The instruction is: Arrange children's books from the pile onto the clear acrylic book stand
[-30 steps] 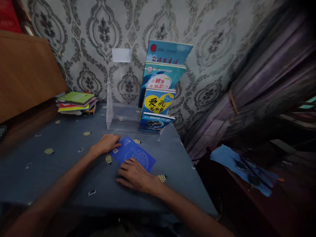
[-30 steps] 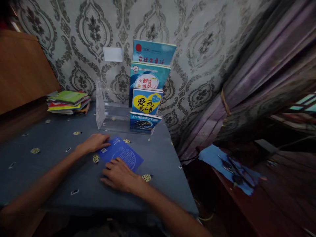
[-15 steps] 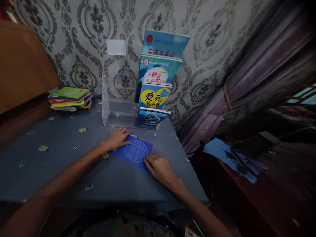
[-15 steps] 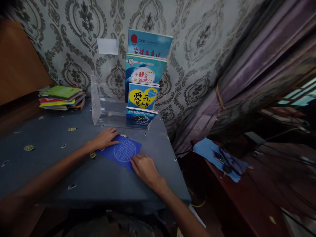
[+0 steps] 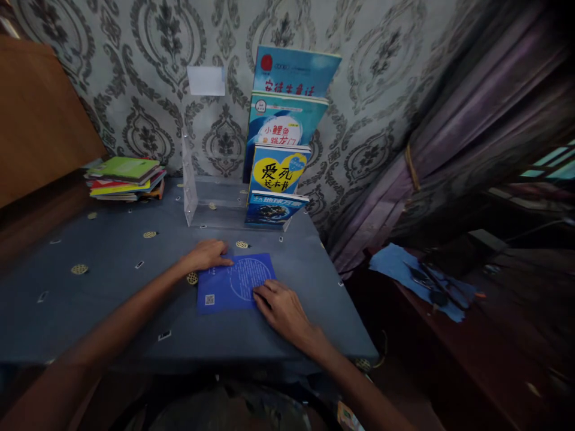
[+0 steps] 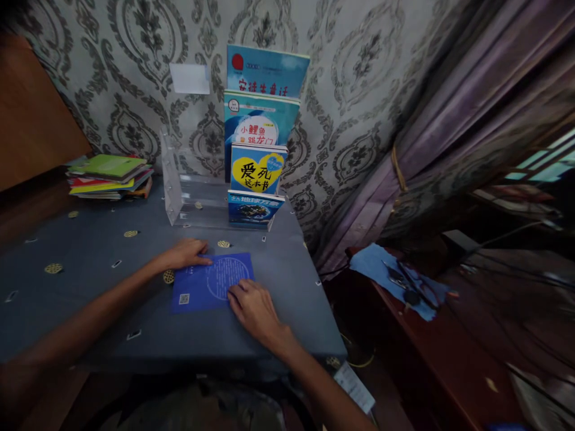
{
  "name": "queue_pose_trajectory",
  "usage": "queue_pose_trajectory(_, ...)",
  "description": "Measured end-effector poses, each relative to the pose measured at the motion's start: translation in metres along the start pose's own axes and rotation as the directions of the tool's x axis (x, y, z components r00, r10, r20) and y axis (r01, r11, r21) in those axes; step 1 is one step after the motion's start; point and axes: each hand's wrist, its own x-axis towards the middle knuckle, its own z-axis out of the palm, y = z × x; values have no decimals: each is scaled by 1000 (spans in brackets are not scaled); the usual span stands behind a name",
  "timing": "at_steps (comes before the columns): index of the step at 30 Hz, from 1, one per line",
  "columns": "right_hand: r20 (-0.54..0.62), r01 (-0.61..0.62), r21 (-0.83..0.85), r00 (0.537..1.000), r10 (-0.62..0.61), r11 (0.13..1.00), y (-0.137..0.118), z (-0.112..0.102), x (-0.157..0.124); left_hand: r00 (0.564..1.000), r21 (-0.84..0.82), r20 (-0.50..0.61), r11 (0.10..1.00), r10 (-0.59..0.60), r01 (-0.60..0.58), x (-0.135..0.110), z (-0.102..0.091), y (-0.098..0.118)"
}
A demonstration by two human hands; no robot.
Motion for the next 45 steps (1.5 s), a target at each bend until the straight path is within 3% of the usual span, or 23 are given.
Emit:
queue_pose_trajectory(3, -1, -9, 15, 1000, 9, 1000, 0, 3, 0, 997, -211, 11, 975, 76, -72, -4, 2, -1)
queue_pose_trajectory(6, -39, -39, 47, 998, 41, 998, 5, 5, 2, 990, -469, 41, 878, 132, -97, -8, 1, 0)
queue_pose_trajectory(9, -146, -171, 91, 972, 183, 981, 21, 5, 6, 990, -659, 11, 746, 138, -96, -12, -1, -1)
queue_pose_trajectory(12, -225, -320, 265, 897, 381, 910, 43, 4, 14, 991, -724, -101, 676, 91, -136, -15, -1, -3)
queue_pose_trajectory(14, -180, -356, 496, 851, 494, 792, 53, 3, 20, 985, -737, -169, 658, 42, -155, -16, 2, -3)
queue_pose_trajectory(17, 12, -312, 837, 831, 556, 449, 54, 3, 31, 966, -741, -257, 644, -14, -188, -17, 7, 2)
queue_pose_trajectory(19, 97, -266, 931, 840, 534, 250, 46, 3, 37, 947, -736, -319, 639, -35, -224, -17, 9, 7)
queue_pose_trajectory(21, 85, -220, 954, 850, 521, 203, 38, 0, 42, 923, -721, -381, 641, -50, -263, -19, 10, 14)
queue_pose_trajectory(23, -5, -158, 946, 866, 500, 283, 32, -9, 46, 899, -703, -433, 647, -61, -295, -21, 7, 19)
queue_pose_trajectory(25, -138, -81, 904, 873, 467, 420, 29, -23, 50, 872, -679, -484, 660, -70, -323, -25, 2, 24)
queue_pose_trajectory(29, -386, 4, 712, 838, 386, 702, 24, -49, 54, 806, -603, -588, 699, -64, -384, -28, -5, 30)
queue_pose_trajectory(31, -445, -2, 609, 827, 344, 793, 23, -51, 55, 801, -595, -598, 690, -35, -413, -27, -1, 31)
queue_pose_trajectory(36, -423, -4, 500, 871, 248, 866, 28, -23, 53, 823, -626, -567, 663, -28, -410, -18, 21, 18)
queue_pose_trajectory(40, -386, -5, 458, 900, 204, 889, 36, -4, 53, 822, -567, -568, 743, -41, -354, -16, 28, 8)
queue_pose_trajectory(45, -400, -30, 429, 890, 220, 903, 55, -3, 62, 831, -400, -556, 874, 6, -274, -12, 19, 11)
